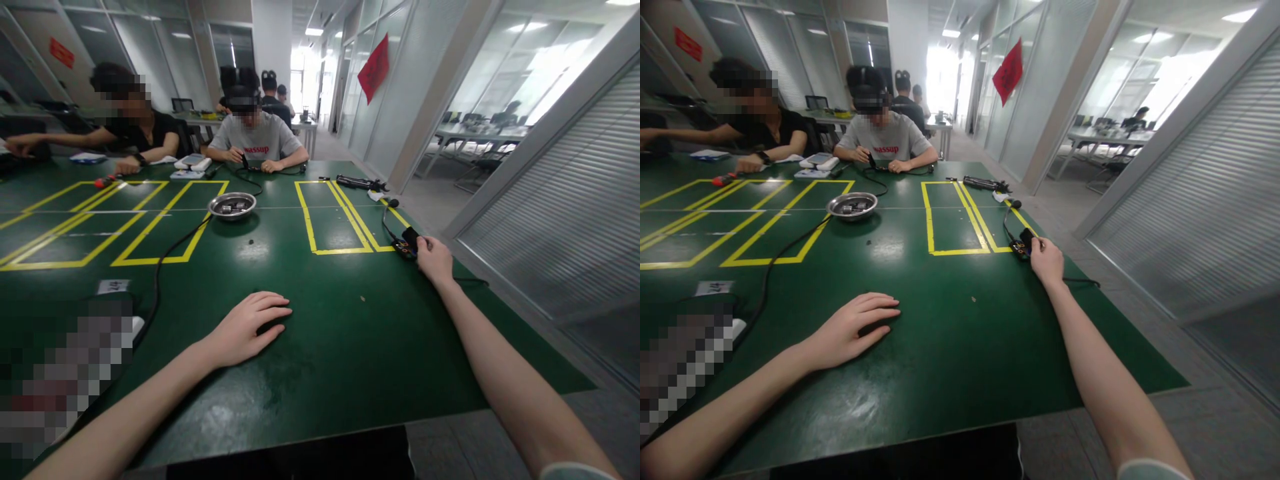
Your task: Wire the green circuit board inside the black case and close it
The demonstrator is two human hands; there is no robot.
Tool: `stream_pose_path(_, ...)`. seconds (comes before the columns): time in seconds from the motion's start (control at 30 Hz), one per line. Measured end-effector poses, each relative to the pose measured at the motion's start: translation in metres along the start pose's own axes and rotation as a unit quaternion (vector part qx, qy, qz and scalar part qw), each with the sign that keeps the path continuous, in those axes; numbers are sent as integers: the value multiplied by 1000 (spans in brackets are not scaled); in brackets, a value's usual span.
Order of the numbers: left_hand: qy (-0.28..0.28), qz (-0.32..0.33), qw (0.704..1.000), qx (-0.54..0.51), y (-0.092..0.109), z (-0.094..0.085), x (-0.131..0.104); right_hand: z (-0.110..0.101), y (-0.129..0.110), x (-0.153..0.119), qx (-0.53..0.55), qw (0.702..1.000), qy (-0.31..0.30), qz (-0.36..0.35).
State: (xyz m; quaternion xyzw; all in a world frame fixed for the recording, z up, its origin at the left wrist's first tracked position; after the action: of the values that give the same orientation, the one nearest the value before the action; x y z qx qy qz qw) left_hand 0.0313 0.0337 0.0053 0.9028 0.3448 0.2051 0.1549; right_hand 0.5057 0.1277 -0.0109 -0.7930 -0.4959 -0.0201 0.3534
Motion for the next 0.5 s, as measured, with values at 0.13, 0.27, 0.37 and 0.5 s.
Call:
stream_pose_path(0.13,-2,0,1000,-4,2,-1,1,-2,6,3,2,1000,-18,15)
stream_pose_path(0.27,-4,-5,1000,-9,2,-1,1,0,10,6,3,999,-36,17)
stream_pose_path(0.37,0,-6,1000,-12,1,0,1,2,9,6,6,999,-32,2)
stream_pose_path(0.5,2,-8,1000,-13,0,0,1,0,-2,3,21,994,12,-106)
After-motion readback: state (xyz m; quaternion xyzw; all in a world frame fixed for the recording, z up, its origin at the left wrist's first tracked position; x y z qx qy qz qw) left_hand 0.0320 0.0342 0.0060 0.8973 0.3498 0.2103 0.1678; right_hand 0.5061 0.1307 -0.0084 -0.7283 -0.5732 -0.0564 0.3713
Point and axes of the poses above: each hand's wrist, its own x-axis towards the middle knuckle, its own z-axis out of the palm, y = z × x, the point moved 5 cm from there along x, towards the middle knuckle, and after that the axes turned 8 degrees about -z, right-handed, at the moved point
